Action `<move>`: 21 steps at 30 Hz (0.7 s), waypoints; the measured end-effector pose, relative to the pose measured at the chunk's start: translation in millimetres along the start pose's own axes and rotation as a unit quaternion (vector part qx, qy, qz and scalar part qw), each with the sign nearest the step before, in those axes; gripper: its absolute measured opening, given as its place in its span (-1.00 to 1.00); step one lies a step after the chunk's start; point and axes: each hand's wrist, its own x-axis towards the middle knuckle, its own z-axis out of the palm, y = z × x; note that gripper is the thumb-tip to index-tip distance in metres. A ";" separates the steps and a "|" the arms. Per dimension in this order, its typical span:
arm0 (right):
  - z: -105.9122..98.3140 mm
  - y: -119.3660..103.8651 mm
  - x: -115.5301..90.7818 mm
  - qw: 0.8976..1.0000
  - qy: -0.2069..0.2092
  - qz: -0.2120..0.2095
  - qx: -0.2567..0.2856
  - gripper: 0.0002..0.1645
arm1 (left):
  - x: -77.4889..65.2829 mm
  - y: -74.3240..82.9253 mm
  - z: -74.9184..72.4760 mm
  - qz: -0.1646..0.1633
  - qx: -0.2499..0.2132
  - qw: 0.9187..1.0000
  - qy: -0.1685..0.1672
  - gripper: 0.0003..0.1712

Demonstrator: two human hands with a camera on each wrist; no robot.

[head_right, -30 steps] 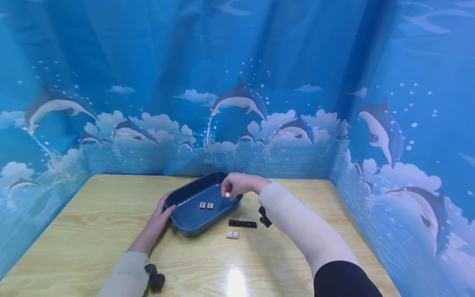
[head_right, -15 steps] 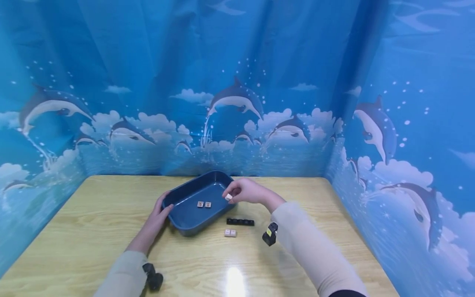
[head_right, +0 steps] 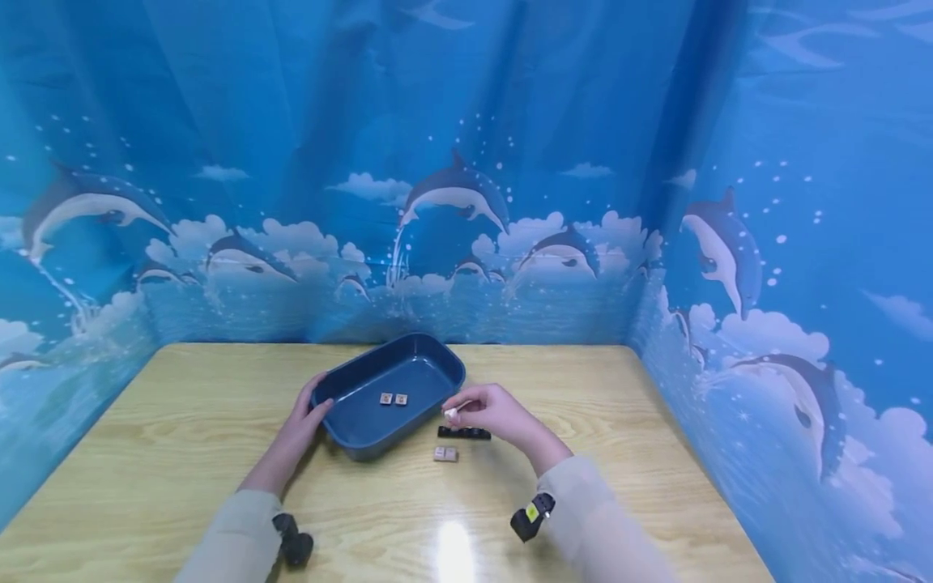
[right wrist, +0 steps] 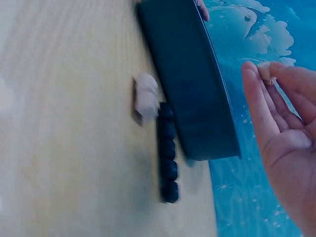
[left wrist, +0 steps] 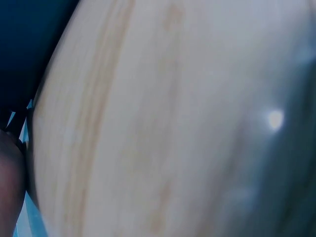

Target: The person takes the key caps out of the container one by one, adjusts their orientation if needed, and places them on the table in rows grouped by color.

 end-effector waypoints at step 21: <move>41.3 42.0 -25.5 0.961 0.260 0.037 0.084 -0.75 | -1.5 1.6 -0.8 0.013 0.004 1.000 0.002 -0.31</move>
